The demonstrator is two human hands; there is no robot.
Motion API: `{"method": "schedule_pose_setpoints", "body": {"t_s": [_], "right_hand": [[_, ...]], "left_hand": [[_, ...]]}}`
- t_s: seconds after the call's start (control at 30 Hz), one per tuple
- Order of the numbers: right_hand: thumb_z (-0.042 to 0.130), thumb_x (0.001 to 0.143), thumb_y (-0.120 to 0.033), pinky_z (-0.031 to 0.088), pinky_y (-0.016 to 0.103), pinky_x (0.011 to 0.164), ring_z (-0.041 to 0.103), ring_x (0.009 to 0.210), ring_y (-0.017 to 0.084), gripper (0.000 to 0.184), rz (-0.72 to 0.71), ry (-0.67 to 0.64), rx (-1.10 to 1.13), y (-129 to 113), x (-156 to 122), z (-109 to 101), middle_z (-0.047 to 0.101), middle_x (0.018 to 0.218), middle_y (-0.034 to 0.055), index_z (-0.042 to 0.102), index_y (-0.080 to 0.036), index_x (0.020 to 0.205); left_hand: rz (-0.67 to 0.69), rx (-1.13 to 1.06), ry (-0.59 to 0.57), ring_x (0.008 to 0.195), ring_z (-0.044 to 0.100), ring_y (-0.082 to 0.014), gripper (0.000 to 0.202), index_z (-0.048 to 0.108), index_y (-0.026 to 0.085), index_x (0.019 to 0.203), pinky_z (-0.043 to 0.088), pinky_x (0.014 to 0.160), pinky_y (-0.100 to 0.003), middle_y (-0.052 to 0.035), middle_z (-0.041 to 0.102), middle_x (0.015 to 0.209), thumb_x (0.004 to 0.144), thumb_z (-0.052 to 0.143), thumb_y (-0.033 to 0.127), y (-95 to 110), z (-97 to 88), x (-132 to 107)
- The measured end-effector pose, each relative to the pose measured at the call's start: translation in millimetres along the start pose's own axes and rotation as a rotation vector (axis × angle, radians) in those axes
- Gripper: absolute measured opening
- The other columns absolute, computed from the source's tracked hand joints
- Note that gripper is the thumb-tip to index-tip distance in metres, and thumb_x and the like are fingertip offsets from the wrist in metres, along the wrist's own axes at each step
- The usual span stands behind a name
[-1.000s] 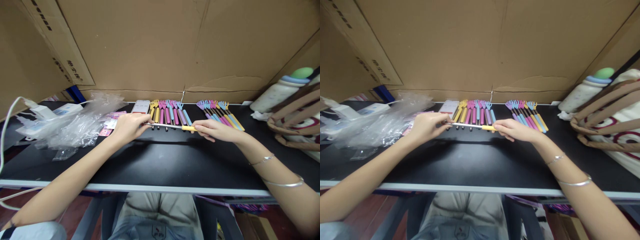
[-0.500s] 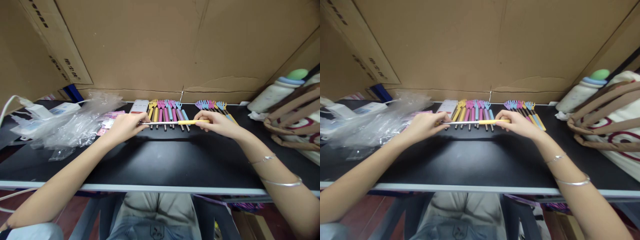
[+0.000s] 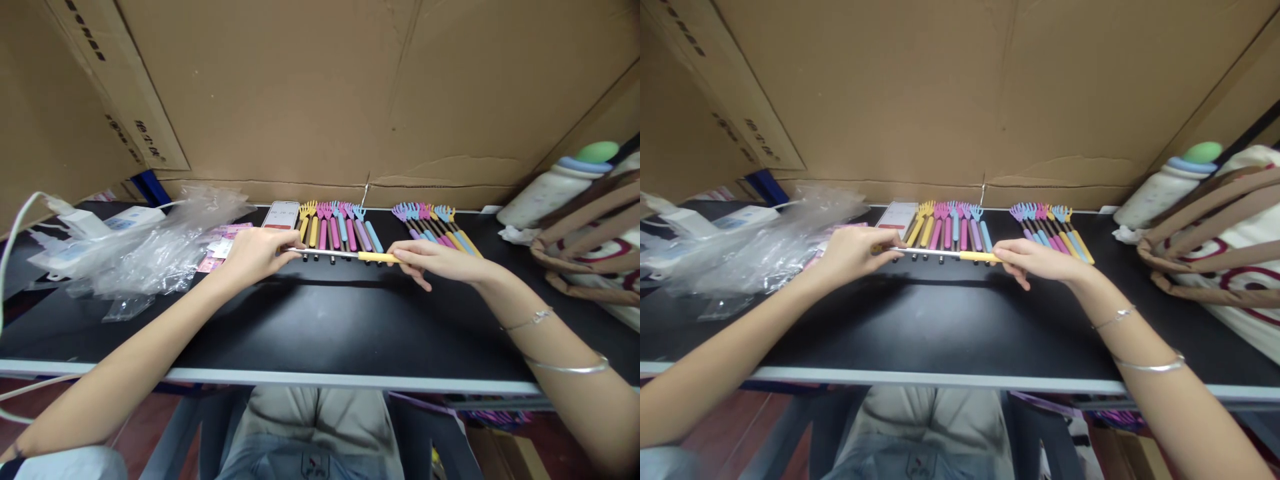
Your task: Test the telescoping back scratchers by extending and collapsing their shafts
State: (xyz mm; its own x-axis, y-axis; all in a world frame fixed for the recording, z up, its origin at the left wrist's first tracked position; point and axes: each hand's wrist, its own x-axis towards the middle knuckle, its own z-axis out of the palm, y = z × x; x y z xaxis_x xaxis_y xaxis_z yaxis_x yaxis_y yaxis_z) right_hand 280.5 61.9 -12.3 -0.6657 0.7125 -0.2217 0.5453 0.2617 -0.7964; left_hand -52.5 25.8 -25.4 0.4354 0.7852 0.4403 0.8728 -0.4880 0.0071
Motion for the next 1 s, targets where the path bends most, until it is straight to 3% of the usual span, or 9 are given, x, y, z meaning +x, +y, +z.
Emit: {"method": "schedule_pose_setpoints", "body": {"t_s": [0.1,0.33,0.57,0.87,0.93,1.0], "right_hand": [[0.042,0.089,-0.058,0.042,0.025,0.053,0.051,0.047,0.009,0.041,0.001,0.035,-0.078,0.6,-0.2,-0.8,0.046,0.058,-0.0053,0.045,-0.019,0.081],[0.049,0.084,-0.059,0.042,0.027,0.059,0.055,0.059,0.012,0.044,-0.015,0.19,-0.271,2.8,-2.3,-8.3,0.056,0.068,-0.0007,0.056,-0.018,0.097],[0.041,0.09,-0.053,0.039,0.026,0.059,0.05,0.056,0.012,0.042,-0.05,-0.035,-0.305,2.0,-4.3,-11.9,0.051,0.06,-0.0017,0.059,-0.016,0.093],[0.036,0.093,-0.051,0.04,0.028,0.064,0.05,0.054,0.012,0.041,-0.04,-0.247,-0.167,-0.1,-14.3,-20.3,0.05,0.057,-0.0025,0.059,-0.016,0.094],[0.035,0.093,-0.052,0.04,0.029,0.063,0.049,0.053,0.012,0.043,-0.035,-0.24,-0.166,-0.4,-14.3,-20.5,0.049,0.056,-0.0031,0.059,-0.016,0.095],[0.033,0.094,-0.052,0.04,0.029,0.064,0.048,0.053,0.012,0.044,-0.052,-0.154,-0.191,1.6,-12.5,-20.4,0.048,0.056,-0.0035,0.059,-0.016,0.096]], "left_hand": [[0.012,-0.008,-0.021,0.077,0.067,-0.0156,0.012,0.063,0.026,0.09,0.034,0.057,-0.022,0.0034,0.073,0.088,0.087,0.057,0.035,0.7,0.1,-0.2],[0.005,0.076,-0.131,0.078,0.068,-0.0177,0.019,0.064,0.027,0.102,0.038,0.06,-0.022,0.0016,0.073,0.089,0.09,0.052,0.036,-4.4,1.3,1.1],[0.15,0.099,-0.113,0.083,0.069,-0.0185,0.031,0.068,0.03,0.109,0.043,0.064,-0.023,-0.0012,0.074,0.098,0.093,0.044,0.041,-15.2,5.8,0.0],[0.247,0.073,0.086,0.077,0.069,-0.0152,0.033,0.069,0.032,0.109,0.041,0.058,-0.022,0.0001,0.075,0.088,0.095,0.041,0.041,-11.5,4.2,-0.9],[0.259,0.089,0.092,0.076,0.069,-0.0148,0.033,0.068,0.032,0.109,0.04,0.057,-0.022,0.0004,0.074,0.086,0.095,0.04,0.041,-10.1,4.9,-1.3],[0.246,0.11,0.082,0.076,0.069,-0.0153,0.033,0.068,0.03,0.11,0.04,0.058,-0.022,-0.0002,0.074,0.089,0.096,0.04,0.04,-9.5,5.9,-1.4]]}}
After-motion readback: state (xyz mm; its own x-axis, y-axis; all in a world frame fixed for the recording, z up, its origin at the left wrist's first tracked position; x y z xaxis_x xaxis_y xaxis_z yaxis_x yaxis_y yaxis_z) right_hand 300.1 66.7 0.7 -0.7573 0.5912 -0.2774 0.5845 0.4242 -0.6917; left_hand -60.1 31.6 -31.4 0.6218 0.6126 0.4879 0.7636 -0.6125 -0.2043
